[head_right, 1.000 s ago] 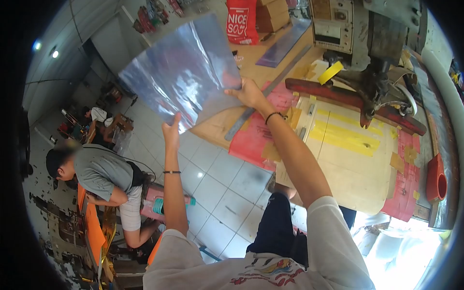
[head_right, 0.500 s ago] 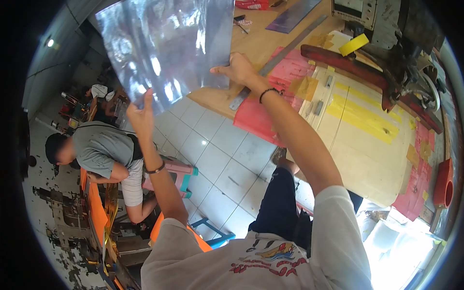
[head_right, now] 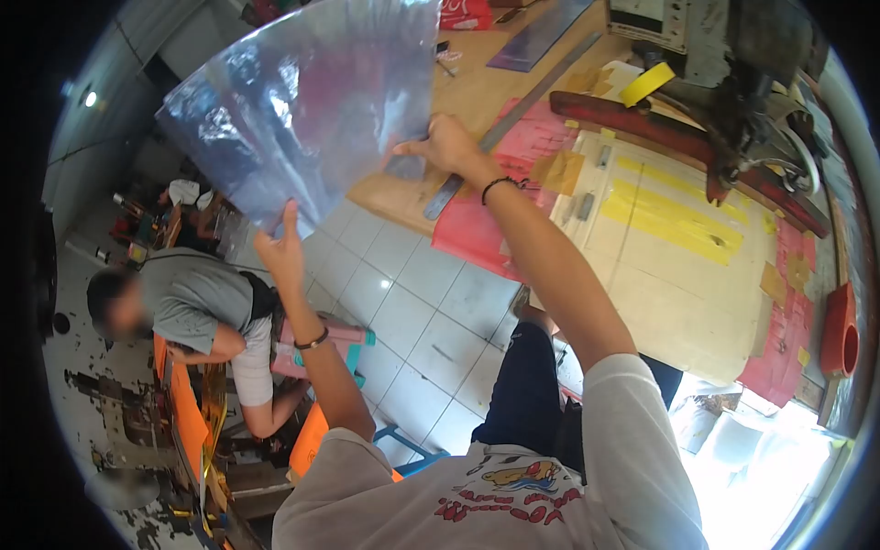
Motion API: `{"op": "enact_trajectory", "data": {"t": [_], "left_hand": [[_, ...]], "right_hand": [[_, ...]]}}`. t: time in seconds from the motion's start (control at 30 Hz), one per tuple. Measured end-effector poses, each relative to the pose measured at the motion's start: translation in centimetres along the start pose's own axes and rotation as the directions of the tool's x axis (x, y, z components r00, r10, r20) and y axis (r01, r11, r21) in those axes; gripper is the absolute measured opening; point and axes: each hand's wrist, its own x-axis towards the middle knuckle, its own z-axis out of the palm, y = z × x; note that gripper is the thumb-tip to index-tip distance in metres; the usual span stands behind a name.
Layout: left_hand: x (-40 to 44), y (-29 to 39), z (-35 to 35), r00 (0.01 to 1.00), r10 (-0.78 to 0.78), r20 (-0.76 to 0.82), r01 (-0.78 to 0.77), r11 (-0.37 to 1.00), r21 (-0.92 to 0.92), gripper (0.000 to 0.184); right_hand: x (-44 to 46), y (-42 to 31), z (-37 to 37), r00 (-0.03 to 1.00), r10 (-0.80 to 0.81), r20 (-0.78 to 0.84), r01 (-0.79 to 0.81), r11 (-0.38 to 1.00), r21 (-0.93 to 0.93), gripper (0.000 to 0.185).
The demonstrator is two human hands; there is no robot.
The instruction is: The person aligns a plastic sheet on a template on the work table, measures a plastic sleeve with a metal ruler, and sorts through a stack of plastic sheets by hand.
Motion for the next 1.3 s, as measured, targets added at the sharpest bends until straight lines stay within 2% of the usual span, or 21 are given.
{"op": "enact_trajectory", "data": {"t": [0.07,0.17,0.23,0.27,0.33,0.47,0.57,0.6,0.67,0.77,0.8,0.83,0.87,0.9,0.97,1.0,1.1,1.13,1.23,1.27,1.3], "left_hand": [[0.3,0.8,-1.4,1.0,-0.019,0.013,0.019,1.0,0.008,0.03],[0.4,2.8,-3.0,1.0,-0.026,-0.011,0.026,0.999,-0.027,0.029],[0.1,5.1,-4.2,0.999,-0.012,-0.053,0.011,1.0,-0.014,0.027],[0.1,4.8,-4.8,0.998,-0.048,-0.043,0.041,0.988,-0.15,0.028],[0.2,5.0,-4.5,0.997,-0.07,-0.025,0.055,0.924,-0.377,0.029],[-0.6,9.2,-3.2,0.998,-0.066,-0.016,0.041,0.773,-0.633,0.03],[-1.6,13.8,0.1,0.989,-0.122,-0.079,0.033,0.715,-0.698,0.029],[-2.0,15.2,1.6,0.982,-0.149,-0.116,0.025,0.71,-0.704,0.029],[-3.4,17.7,4.6,0.979,-0.19,-0.073,0.084,0.704,-0.705,0.029],[-7.1,23.9,8.3,0.988,-0.155,0.008,0.119,0.718,-0.686,0.032],[-8.5,25.9,8.7,0.989,-0.123,0.083,0.147,0.719,-0.679,0.035],[-9.6,27.0,10.3,0.998,-0.045,0.043,0.062,0.666,-0.743,0.032],[-10.7,28.5,11.5,0.997,0.004,0.073,0.056,0.597,-0.8,0.032],[-11.6,30.1,11.8,0.992,0.02,0.127,0.097,0.533,-0.84,0.032],[-12.7,31.6,12.9,0.984,0.083,0.159,0.089,0.543,-0.835,0.027],[-13.1,31.9,13.7,0.987,0.104,0.119,0.044,0.54,-0.841,0.024],[-14.7,31.8,15.5,0.984,0.169,0.051,-0.049,0.539,-0.841,0.02],[-15.1,31.8,15.5,0.978,0.204,0.054,-0.064,0.532,-0.844,0.019],[-16.0,30.9,14.7,0.942,0.328,0.065,-0.121,0.516,-0.848,0.017],[-16.1,30.5,14.4,0.927,0.37,0.066,-0.143,0.511,-0.848,0.017],[-15.8,30.3,14.0,0.916,0.373,0.145,-0.095,0.555,-0.827,0.016]], "right_hand": [[-0.2,-1.7,-0.6,0.998,0.032,0.055,-0.032,0.999,-0.001,0.046],[0.7,-2.5,-0.4,0.994,-0.085,0.063,0.061,0.95,0.307,0.048],[0.0,-5.9,-1.8,0.989,-0.141,-0.037,0.143,0.901,0.409,0.052],[-0.4,-7.9,-3.3,0.982,-0.17,-0.087,0.191,0.875,0.445,0.053],[-1.4,-11.7,-6.9,0.967,-0.255,-0.023,0.244,0.894,0.375,0.051],[-6.2,-19.2,-13.3,0.939,-0.335,0.083,0.297,0.907,0.299,0.043],[-11.5,-23.7,-17.0,0.959,-0.282,0.011,0.282,0.959,-0.022,0.038],[-12.8,-23.7,-17.3,0.932,-0.341,-0.122,0.328,0.938,-0.115,0.037],[-15.5,-23.9,-17.4,0.804,-0.487,-0.34,0.388,0.865,-0.319,0.035],[-19.4,-24.7,-17.3,0.724,-0.401,-0.561,0.22,0.905,-0.364,0.05],[-20.0,-24.8,-17.1,0.698,-0.397,-0.597,0.217,0.911,-0.352,0.048],[-20.4,-24.5,-16.9,0.669,-0.393,-0.631,0.215,0.915,-0.341,0.047],[-20.9,-24.1,-16.8,0.634,-0.389,-0.668,0.217,0.919,-0.33,0.046],[-21.5,-23.4,-16.7,0.633,-0.428,-0.645,0.118,0.877,-0.466,0.054],[-22.7,-21.9,-16.9,0.64,-0.494,-0.588,-0.089,0.713,-0.695,0.072],[-23.6,-21.7,-16.6,0.702,-0.441,-0.559,-0.093,0.721,-0.686,0.09],[-26.7,-21.8,-15.3,0.752,-0.419,-0.508,-0.146,0.646,-0.749,0.102],[-27.4,-21.4,-15.3,0.784,-0.384,-0.487,-0.2,0.587,-0.784,0.118],[-29.6,-22.9,-16.2,0.863,-0.277,-0.423,-0.171,0.627,-0.76,0.13],[-30.4,-22.3,-17.3,0.898,-0.248,-0.365,-0.133,0.636,-0.76,0.139],[-31.0,-22.2,-18.2,0.921,-0.205,-0.331,-0.096,0.705,-0.703,0.139]]}}
